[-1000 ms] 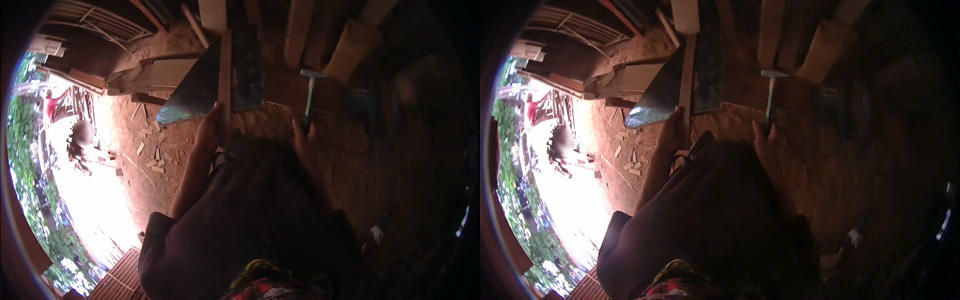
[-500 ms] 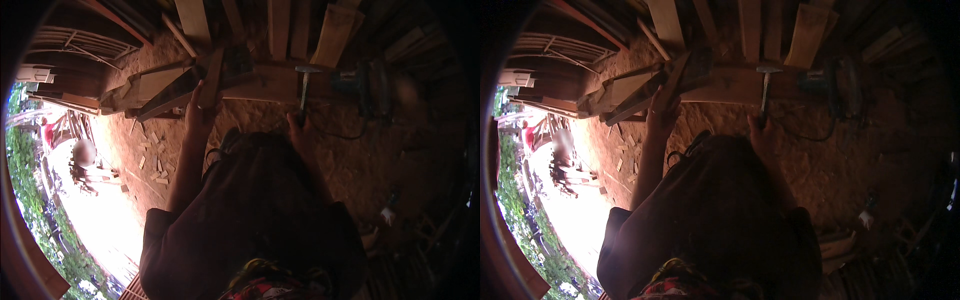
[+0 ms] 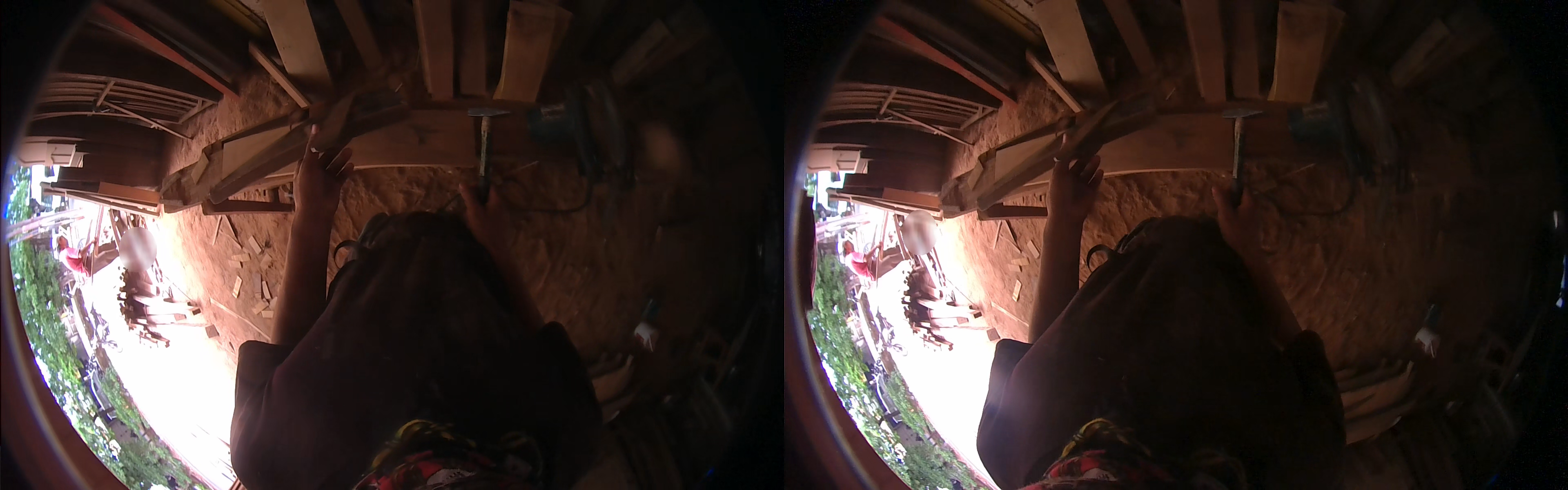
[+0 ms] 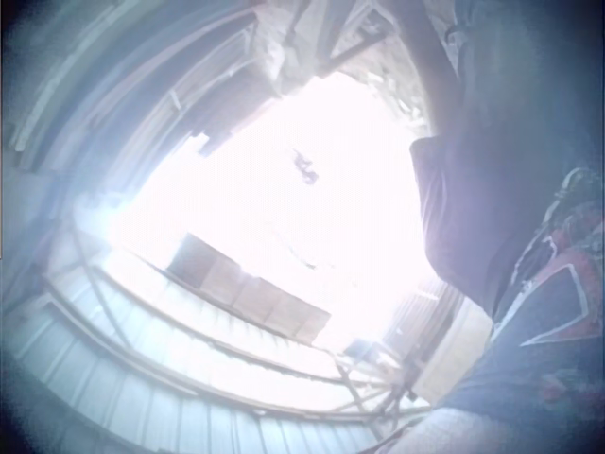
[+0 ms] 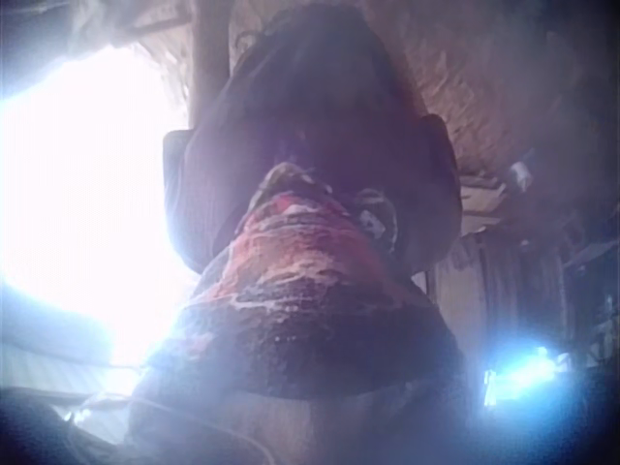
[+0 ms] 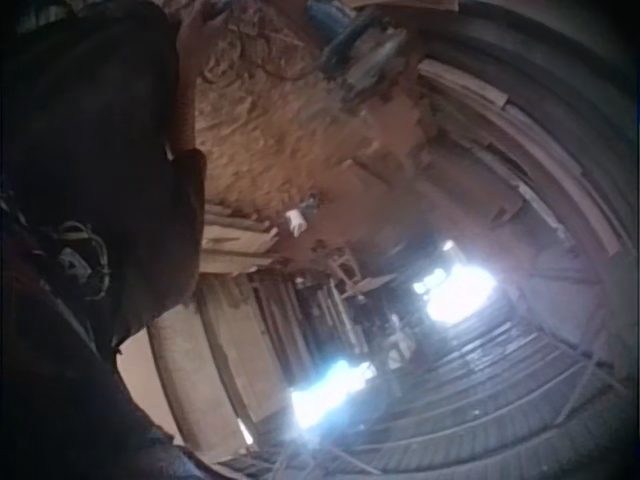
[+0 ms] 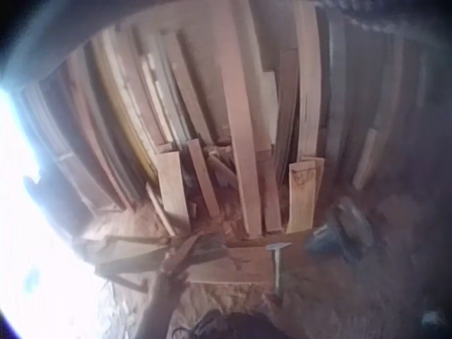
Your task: The person uses a circular saw to cut wooden planks on a workbench, then measures and marks the wood with a ruler and pencil. The person repeatedly positions planks, cuts them, and inspects the cut pieces.
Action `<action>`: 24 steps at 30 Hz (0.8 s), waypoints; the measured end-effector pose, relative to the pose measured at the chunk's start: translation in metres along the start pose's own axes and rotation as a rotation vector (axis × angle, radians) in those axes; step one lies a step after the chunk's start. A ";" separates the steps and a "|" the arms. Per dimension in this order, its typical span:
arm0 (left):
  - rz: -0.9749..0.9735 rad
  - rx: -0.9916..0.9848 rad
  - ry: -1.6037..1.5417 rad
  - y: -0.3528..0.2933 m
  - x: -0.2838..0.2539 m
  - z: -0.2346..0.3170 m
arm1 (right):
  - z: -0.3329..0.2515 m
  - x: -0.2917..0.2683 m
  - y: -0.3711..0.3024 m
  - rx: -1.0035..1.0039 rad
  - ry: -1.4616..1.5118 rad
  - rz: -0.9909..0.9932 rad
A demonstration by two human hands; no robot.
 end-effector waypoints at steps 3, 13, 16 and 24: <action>-0.008 0.015 0.015 0.009 -0.008 -0.003 | -0.043 -0.011 -0.003 0.247 0.017 -0.084; -0.113 0.098 0.087 0.008 -0.009 -0.002 | 0.013 0.017 -0.004 0.326 0.201 -0.019; -0.214 0.333 0.263 -0.002 0.003 -0.004 | 0.000 0.010 -0.004 0.375 0.246 -0.048; -0.176 0.040 0.164 -0.028 0.025 -0.026 | -0.078 -0.016 0.015 0.402 0.633 -0.073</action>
Point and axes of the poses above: each hand's wrist, its own y-axis towards the middle knuckle, its own x-axis out of the palm, z = x × y, the point moved 4 cm from there along y, towards the middle knuckle, and after that the axes turned 14 degrees about z, right-handed, at the moved point
